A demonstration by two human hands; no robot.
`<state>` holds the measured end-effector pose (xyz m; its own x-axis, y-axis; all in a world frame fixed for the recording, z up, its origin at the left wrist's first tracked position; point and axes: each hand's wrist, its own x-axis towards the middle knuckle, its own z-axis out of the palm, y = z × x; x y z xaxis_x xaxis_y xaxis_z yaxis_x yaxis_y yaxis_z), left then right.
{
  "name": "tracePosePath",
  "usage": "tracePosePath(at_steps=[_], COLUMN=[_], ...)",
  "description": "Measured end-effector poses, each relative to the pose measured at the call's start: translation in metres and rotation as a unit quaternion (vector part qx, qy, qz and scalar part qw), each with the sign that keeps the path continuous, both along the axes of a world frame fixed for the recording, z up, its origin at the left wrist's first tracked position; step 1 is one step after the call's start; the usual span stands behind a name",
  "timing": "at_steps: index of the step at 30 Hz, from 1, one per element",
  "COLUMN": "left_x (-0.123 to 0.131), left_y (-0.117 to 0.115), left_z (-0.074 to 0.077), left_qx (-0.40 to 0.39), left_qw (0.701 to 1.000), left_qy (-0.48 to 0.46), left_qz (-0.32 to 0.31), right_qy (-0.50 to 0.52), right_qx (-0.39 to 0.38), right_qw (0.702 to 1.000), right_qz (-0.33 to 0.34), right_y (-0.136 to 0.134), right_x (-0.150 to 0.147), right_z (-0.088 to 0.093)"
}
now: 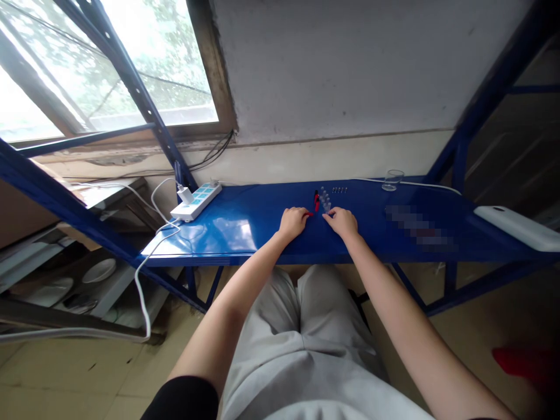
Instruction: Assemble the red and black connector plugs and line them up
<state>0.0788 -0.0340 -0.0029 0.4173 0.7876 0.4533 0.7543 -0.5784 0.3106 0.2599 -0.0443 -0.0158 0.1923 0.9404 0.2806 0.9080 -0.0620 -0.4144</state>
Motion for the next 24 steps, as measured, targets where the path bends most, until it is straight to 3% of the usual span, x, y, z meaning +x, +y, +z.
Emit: tracePosePath(at_steps=[4,7,10,13,24], left_x=[-0.023,-0.034,-0.041,-0.043,-0.042], left_y=[0.001,0.0,-0.003,-0.005,-0.012], left_z=[-0.007,-0.013,-0.018,-0.019,-0.013], left_qx=[-0.043,-0.068,-0.067,-0.053,-0.054], left_qw=[0.982,0.932,0.886,0.873,0.886], left_qy=[-0.182,-0.35,-0.453,-0.476,-0.454], left_qz=[0.03,0.063,0.075,0.086,0.074], right_qy=[-0.001,0.0,-0.003,-0.004,0.0], right_qx=[0.0,-0.002,-0.003,0.0,-0.004], right_qw=[1.0,1.0,1.0,1.0,1.0], right_qz=[0.001,0.001,-0.002,-0.001,-0.008], right_y=[0.001,0.002,0.002,0.001,0.0], right_x=[0.001,0.001,0.001,0.001,-0.001], right_z=[-0.001,-0.002,-0.003,-0.002,-0.001])
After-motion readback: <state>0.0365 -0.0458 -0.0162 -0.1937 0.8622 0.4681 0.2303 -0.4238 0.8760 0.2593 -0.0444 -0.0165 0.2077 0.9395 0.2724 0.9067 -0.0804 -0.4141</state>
